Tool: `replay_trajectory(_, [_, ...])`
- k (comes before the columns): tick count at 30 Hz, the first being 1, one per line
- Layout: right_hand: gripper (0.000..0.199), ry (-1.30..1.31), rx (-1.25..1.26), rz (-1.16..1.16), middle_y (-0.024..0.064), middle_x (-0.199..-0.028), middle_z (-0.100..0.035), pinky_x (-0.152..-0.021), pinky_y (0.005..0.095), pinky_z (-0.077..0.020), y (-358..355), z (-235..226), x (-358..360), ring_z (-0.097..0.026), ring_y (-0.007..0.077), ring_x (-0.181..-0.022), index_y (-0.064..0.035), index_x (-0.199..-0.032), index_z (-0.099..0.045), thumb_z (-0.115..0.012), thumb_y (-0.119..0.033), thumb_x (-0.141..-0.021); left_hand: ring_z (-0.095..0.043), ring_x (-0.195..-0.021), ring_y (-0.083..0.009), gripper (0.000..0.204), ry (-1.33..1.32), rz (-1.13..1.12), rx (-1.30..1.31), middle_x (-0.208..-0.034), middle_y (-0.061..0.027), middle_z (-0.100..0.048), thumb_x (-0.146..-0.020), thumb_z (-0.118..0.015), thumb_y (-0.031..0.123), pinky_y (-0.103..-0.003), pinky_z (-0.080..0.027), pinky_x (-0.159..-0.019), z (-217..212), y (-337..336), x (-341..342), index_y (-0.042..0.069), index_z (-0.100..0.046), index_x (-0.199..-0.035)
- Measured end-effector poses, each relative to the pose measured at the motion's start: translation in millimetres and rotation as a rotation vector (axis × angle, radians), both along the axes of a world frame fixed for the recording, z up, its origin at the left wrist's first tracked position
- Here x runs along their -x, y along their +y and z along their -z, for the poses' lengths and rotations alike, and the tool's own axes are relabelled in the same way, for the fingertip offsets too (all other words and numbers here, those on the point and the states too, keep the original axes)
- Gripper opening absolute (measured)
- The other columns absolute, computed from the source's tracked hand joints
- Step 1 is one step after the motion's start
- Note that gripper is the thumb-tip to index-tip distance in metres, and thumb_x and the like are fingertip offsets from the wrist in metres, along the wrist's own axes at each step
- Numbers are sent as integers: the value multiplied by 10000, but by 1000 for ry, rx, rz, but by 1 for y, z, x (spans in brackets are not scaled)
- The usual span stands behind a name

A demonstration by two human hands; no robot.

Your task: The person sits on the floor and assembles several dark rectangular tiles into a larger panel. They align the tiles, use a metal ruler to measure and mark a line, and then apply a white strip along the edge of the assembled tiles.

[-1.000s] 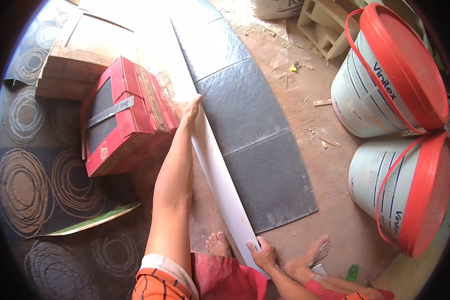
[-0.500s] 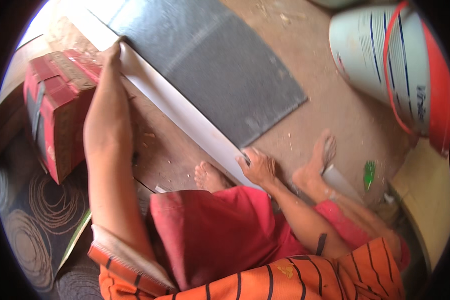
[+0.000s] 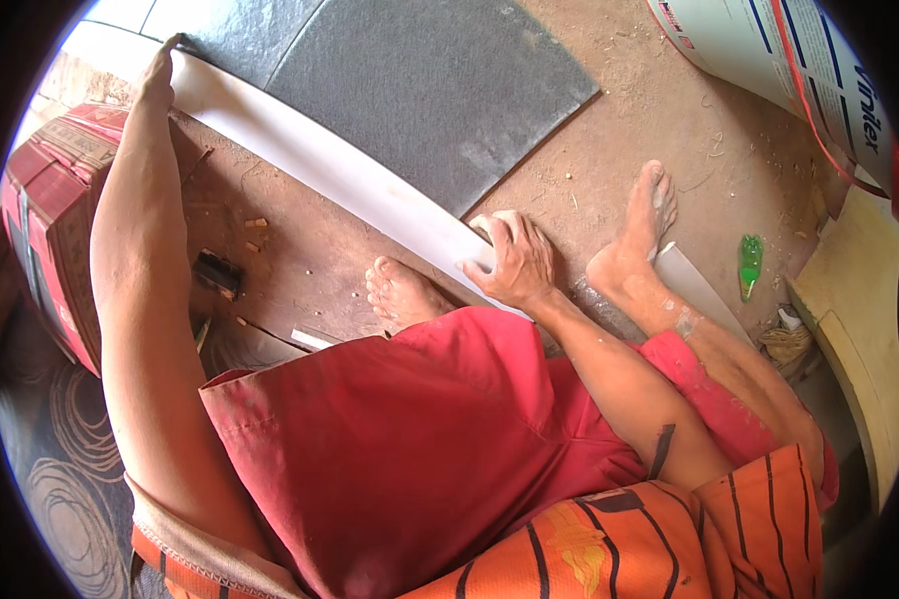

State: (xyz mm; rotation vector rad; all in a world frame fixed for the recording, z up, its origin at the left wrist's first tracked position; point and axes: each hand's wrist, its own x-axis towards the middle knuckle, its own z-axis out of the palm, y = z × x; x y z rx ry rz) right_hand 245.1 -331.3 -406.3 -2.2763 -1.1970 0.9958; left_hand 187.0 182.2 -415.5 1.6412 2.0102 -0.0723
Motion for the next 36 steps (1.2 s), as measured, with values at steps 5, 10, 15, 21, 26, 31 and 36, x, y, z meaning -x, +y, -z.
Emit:
replay_trajectory(5, [837, -34, 86, -116, 127, -1201, -437, -942, 473, -359, -3, -9, 8, -448, 304, -1146, -124, -1373, -359, -770, -376, -689, -463, -1253, -289, 944, 3, 5, -37, -1383, -242, -436, -710, -742, 541, -366, -391, -1034, 5, -5, 1, -89, -424, -1336])
replay_trajectory(10, [910, 23, 175, -71, 150, -1208, -439, -947, 480, -354, 7, -15, 15, -454, 311, -1140, -117, -1400, -318, -796, -351, -661, -467, -1246, -296, 933, 0, 8, -46, -1374, -241, -440, -703, -745, 526, -373, -397, -1028, 7, -7, 4, -82, -424, -1333])
replay_trajectory(15, [903, -2, 181, -72, 155, -1189, -443, -964, 489, -351, 3, -15, 16, -466, 311, -1137, -111, -1418, -294, -776, -316, -683, -472, -1239, -302, 922, -4, 17, -49, -1365, -239, -443, -696, -748, 511, -380, -403, -1022, 9, -9, 4, -75, -424, -1330])
replay_trajectory(21, [887, -32, 154, -54, 166, -1164, -449, -962, 483, -357, 4, -15, 9, -477, 321, -1108, -109, -1423, -304, -744, -313, -680, -478, -1231, -309, 909, -3, 30, -51, -1355, -238, -448, -688, -751, 493, -388, -410, -1015, 10, -8, 4, -67, -425, -1326])
replay_trajectory(26, [905, -88, 75, -49, 167, -1132, -451, -894, 464, -389, -2, -5, 11, -485, 328, -1057, -122, -1418, -332, -751, -329, -643, -482, -1225, -316, 900, -8, 29, -49, -1346, -237, -452, -681, -754, 477, -395, -416, -1009, 11, -11, 8, -60, -425, -1323])
replay_trajectory(31, [866, -36, 97, -49, 164, -1151, -449, -925, 468, -373, 0, -8, 6, -485, 324, -1066, -145, -1427, -322, -715, -304, -672, -487, -1218, -322, 890, -12, 42, -58, -1337, -236, -456, -674, -757, 462, -403, -422, -1003, 12, -12, 3, -52, -425, -1320])
replay_trajectory(36, [896, -48, 81, -62, 155, -1135, -444, -908, 470, -387, -2, -3, 5, -485, 327, -1054, -172, -1435, -318, -741, -319, -659, -492, -1211, -328, 882, -33, 40, -66, -1328, -234, -460, -667, -760, 447, -410, -428, -998, 16, -14, 5, -45, -425, -1318])
